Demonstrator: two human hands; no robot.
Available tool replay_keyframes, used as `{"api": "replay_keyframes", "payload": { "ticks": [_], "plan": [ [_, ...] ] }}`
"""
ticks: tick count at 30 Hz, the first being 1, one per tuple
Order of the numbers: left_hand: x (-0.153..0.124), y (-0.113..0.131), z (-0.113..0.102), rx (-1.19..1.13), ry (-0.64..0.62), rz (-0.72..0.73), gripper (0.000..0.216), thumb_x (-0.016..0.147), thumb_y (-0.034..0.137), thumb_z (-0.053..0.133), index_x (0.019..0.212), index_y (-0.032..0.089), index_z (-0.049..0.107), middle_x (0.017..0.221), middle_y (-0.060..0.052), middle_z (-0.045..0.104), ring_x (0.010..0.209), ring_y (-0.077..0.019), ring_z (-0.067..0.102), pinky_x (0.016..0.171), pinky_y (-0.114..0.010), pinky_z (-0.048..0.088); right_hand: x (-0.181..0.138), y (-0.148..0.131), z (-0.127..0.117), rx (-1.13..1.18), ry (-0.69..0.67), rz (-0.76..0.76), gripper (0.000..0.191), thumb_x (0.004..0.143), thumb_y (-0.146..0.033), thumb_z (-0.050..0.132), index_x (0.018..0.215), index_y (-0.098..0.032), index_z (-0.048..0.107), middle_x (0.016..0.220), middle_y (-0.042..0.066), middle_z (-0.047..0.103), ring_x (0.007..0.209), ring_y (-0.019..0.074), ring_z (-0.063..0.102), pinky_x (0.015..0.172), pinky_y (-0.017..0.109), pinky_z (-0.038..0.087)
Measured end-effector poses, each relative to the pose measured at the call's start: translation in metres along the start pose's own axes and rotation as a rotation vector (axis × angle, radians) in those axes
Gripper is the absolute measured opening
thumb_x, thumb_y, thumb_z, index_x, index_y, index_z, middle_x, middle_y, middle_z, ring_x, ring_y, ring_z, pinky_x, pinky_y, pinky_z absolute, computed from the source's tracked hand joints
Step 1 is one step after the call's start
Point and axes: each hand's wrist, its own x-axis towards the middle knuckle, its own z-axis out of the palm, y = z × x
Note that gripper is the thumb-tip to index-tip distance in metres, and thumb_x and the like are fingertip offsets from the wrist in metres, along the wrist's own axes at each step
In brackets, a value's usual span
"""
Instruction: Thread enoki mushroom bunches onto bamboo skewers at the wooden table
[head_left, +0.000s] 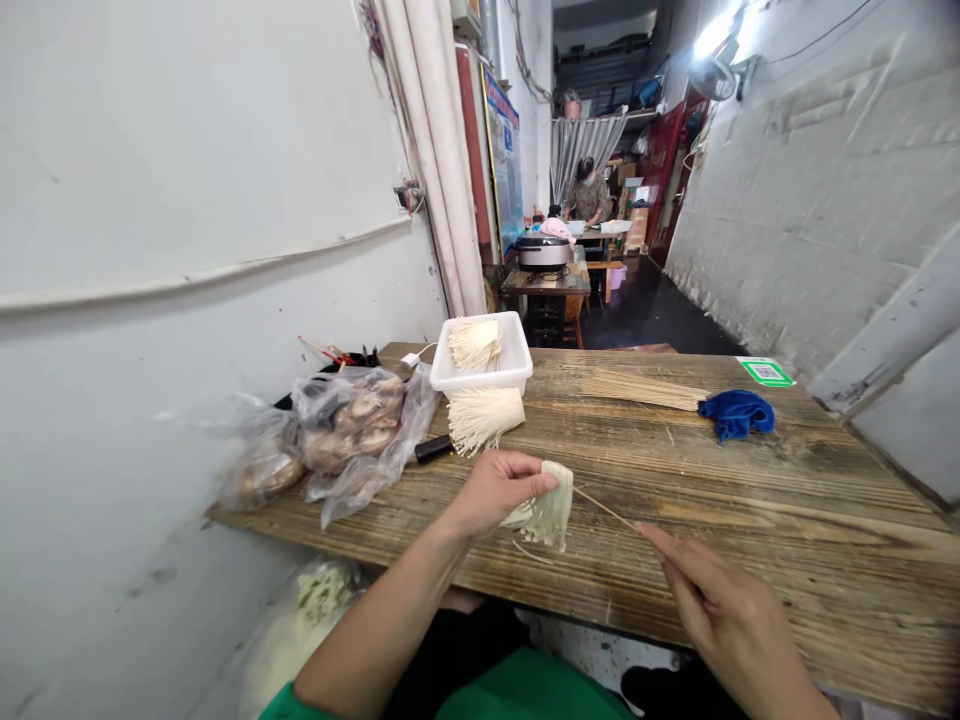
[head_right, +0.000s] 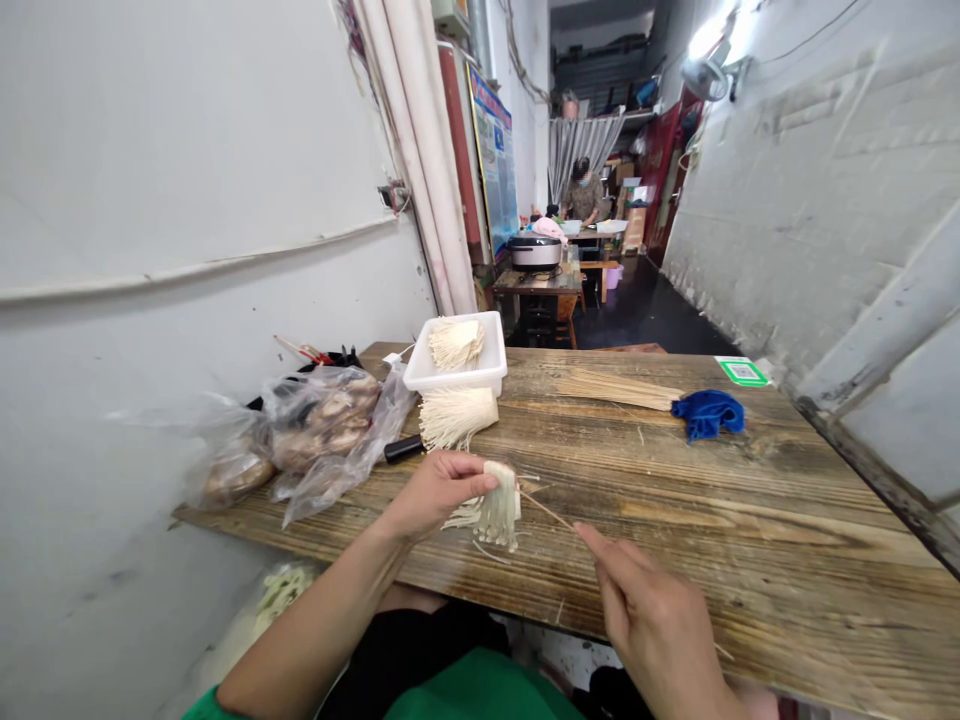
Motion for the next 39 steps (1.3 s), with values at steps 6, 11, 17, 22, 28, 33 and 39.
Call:
{"api": "replay_keyframes", "payload": {
  "ticks": [6, 11, 17, 22, 28, 33, 39],
  "plan": [
    [-0.002, 0.001, 0.003, -0.060, -0.025, -0.010, 0.028, 0.066, 0.034, 0.078, 0.086, 0.014, 0.077, 0.079, -0.007, 0.075, 0.074, -0.0209, 0.065, 0.070, -0.030, 0.048, 0.002, 0.003, 0.000, 0.090, -0.034, 0.019, 0.035, 0.091, -0.014, 0.046, 0.123, -0.025, 0.056, 0.100, 0.002, 0.071, 0.084, 0.0122, 0.069, 0.069, 0.019, 0.054],
    [-0.003, -0.002, 0.005, -0.126, -0.031, -0.060, 0.029, 0.063, 0.035, 0.080, 0.082, 0.013, 0.077, 0.081, -0.008, 0.075, 0.070, -0.0192, 0.065, 0.069, -0.029, 0.048, 0.003, 0.007, 0.000, 0.151, -0.046, 0.020, 0.033, 0.091, -0.014, 0.047, 0.120, -0.025, 0.059, 0.101, 0.003, 0.071, 0.087, 0.0129, 0.069, 0.072, 0.019, 0.054],
    [-0.003, -0.004, 0.016, -0.124, -0.059, -0.095, 0.032, 0.056, 0.034, 0.083, 0.078, 0.012, 0.077, 0.072, -0.006, 0.074, 0.066, -0.0163, 0.063, 0.067, -0.027, 0.046, 0.006, 0.004, 0.001, 0.225, -0.093, 0.004, 0.034, 0.089, -0.014, 0.049, 0.119, -0.026, 0.059, 0.105, 0.002, 0.070, 0.093, 0.0121, 0.068, 0.078, 0.018, 0.053],
    [-0.004, -0.006, 0.030, -0.131, -0.077, -0.091, 0.032, 0.056, 0.035, 0.083, 0.079, 0.013, 0.077, 0.072, -0.005, 0.074, 0.063, -0.0136, 0.060, 0.063, -0.024, 0.045, 0.016, -0.004, 0.010, 0.257, -0.039, -0.020, 0.027, 0.090, -0.015, 0.049, 0.114, -0.023, 0.060, 0.101, 0.003, 0.071, 0.089, 0.0122, 0.069, 0.077, 0.017, 0.053],
    [-0.002, -0.020, 0.046, -0.067, -0.150, -0.054, 0.039, 0.061, 0.039, 0.080, 0.091, 0.014, 0.076, 0.082, -0.007, 0.075, 0.069, -0.0165, 0.065, 0.066, -0.026, 0.048, 0.016, -0.005, 0.023, 0.223, -0.051, 0.063, 0.012, 0.092, -0.022, 0.048, 0.099, -0.022, 0.058, 0.075, -0.001, 0.069, 0.059, 0.0109, 0.066, 0.052, 0.017, 0.050],
    [0.006, -0.020, 0.012, 0.283, 0.105, 0.206, 0.041, 0.073, 0.035, 0.071, 0.111, 0.018, 0.069, 0.107, -0.010, 0.071, 0.098, -0.0221, 0.066, 0.090, -0.035, 0.049, -0.003, 0.012, 0.013, 0.170, 0.060, 0.216, 0.029, 0.092, -0.028, 0.049, 0.118, -0.019, 0.057, 0.101, 0.007, 0.072, 0.083, 0.0164, 0.070, 0.067, 0.020, 0.055],
    [0.018, -0.051, -0.028, 1.104, -0.145, 0.377, 0.035, 0.082, 0.026, 0.061, 0.116, 0.016, 0.063, 0.123, -0.013, 0.063, 0.117, -0.0261, 0.056, 0.103, -0.044, 0.038, -0.026, 0.028, -0.001, 0.185, 0.169, 0.405, 0.027, 0.088, -0.034, 0.055, 0.106, -0.019, 0.066, 0.100, 0.006, 0.072, 0.087, 0.0196, 0.070, 0.080, 0.027, 0.056]
  ]
}}
